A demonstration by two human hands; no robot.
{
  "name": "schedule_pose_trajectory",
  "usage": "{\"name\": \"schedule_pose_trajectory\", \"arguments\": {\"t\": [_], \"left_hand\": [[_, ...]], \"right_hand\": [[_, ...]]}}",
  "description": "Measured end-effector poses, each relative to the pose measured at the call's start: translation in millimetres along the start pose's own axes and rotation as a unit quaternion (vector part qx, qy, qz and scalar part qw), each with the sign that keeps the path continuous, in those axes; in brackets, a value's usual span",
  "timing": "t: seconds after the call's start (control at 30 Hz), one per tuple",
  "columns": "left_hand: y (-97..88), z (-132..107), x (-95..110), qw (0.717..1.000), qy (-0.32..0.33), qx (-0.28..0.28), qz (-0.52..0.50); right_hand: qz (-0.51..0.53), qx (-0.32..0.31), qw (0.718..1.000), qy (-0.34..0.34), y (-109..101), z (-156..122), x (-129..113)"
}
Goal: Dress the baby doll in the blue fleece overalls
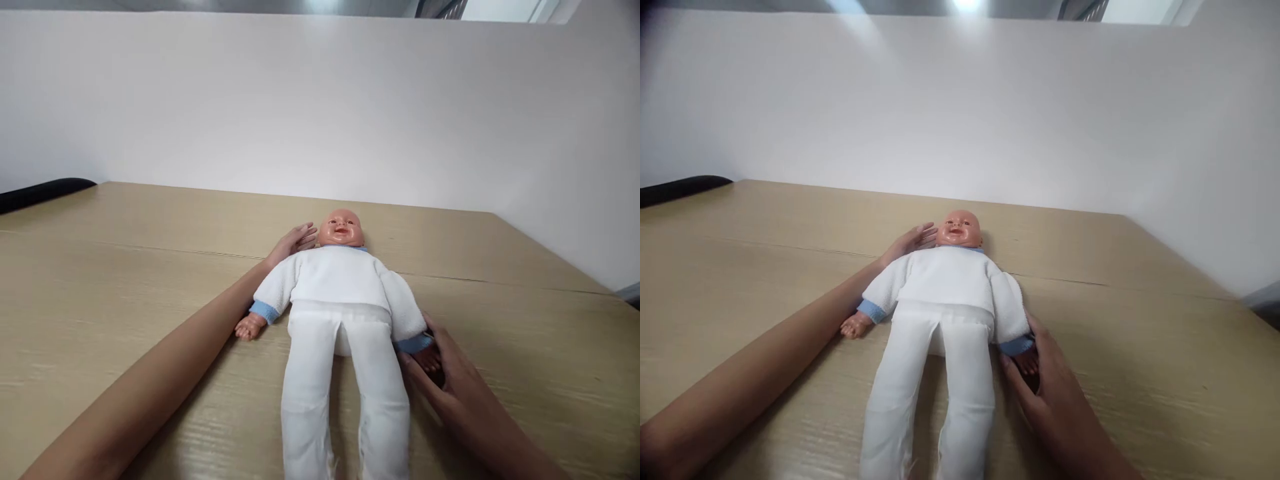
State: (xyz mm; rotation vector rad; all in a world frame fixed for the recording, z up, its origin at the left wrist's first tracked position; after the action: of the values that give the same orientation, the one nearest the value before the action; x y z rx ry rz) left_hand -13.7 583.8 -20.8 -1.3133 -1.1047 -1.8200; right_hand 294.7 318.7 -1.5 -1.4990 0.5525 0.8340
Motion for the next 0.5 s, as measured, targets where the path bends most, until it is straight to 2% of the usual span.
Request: {"name": "schedule_pose_trajectory", "arguments": {"t": [0.17,0.27,0.33,0.5], "left_hand": [[4.7,-73.8,27.7,0.996,0.006,-0.012,0.089],[17.1,-102.1,39.0,0.968,0.008,-0.045,0.246],[22.7,-106.0,43.5,0.941,0.009,-0.048,0.336],[32.9,-90.7,55.2,0.898,-0.008,-0.034,0.440]], "right_hand": [[-0.029,0.008,0.998,-0.054,2.3,7.7,5.7],[-0.049,0.017,0.995,-0.085,4.4,12.2,2.5],[-0.073,0.029,0.991,-0.105,6.4,14.1,-0.3],[-0.123,0.057,0.983,-0.122,10.1,19.9,6.1]]}}
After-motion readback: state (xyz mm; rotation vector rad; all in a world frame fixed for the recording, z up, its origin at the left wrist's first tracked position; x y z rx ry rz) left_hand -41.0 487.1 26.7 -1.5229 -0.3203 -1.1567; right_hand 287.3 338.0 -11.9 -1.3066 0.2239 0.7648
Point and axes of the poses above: each hand's wrist, its own z-axis towards the middle knuckle, its own y-axis out of the palm, x = y × z, the point moved 8 cm from there along z, towards the middle knuckle, and after that the axes turned 10 degrees about -x, right-handed, at the moved point
